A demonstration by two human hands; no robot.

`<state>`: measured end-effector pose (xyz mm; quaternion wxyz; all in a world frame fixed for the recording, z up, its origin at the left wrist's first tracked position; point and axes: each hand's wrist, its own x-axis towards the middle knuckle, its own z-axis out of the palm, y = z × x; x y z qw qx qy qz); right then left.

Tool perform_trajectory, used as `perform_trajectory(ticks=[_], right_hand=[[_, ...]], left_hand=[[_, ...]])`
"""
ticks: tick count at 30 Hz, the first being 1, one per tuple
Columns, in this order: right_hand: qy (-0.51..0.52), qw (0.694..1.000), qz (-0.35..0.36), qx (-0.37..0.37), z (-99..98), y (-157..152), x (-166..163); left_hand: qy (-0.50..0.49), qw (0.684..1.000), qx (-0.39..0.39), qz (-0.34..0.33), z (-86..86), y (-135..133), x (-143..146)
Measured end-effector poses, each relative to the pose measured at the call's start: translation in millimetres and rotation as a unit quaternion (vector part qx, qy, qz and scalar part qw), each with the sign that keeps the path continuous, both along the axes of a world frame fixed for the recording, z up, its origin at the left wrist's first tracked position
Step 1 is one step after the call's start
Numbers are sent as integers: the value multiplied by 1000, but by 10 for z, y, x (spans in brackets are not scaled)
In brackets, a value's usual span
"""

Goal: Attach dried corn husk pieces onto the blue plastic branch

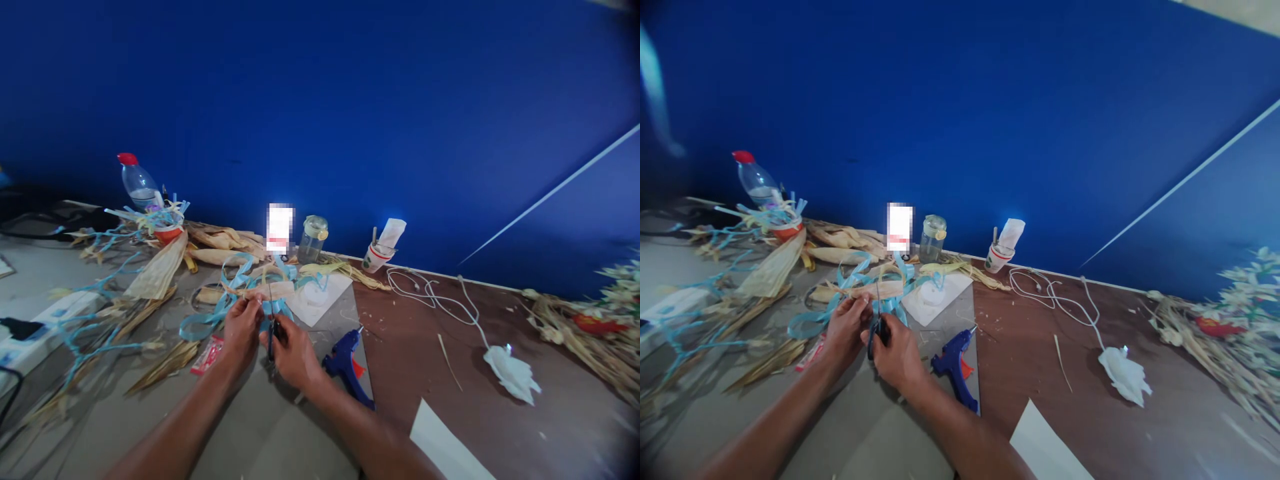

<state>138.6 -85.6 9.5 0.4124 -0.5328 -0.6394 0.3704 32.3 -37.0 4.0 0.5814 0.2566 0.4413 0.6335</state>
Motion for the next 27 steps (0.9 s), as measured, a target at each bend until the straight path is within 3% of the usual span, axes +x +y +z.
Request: perform_trajectory(ticks=[19,27], right_hand=[[32,999,-22,3,-137,46,30],[28,999,-24,-7,-87,45,44]], left_hand=[[-18,1000,5,9,25,35,-29],[-25,1000,8,12,27,34,-24]])
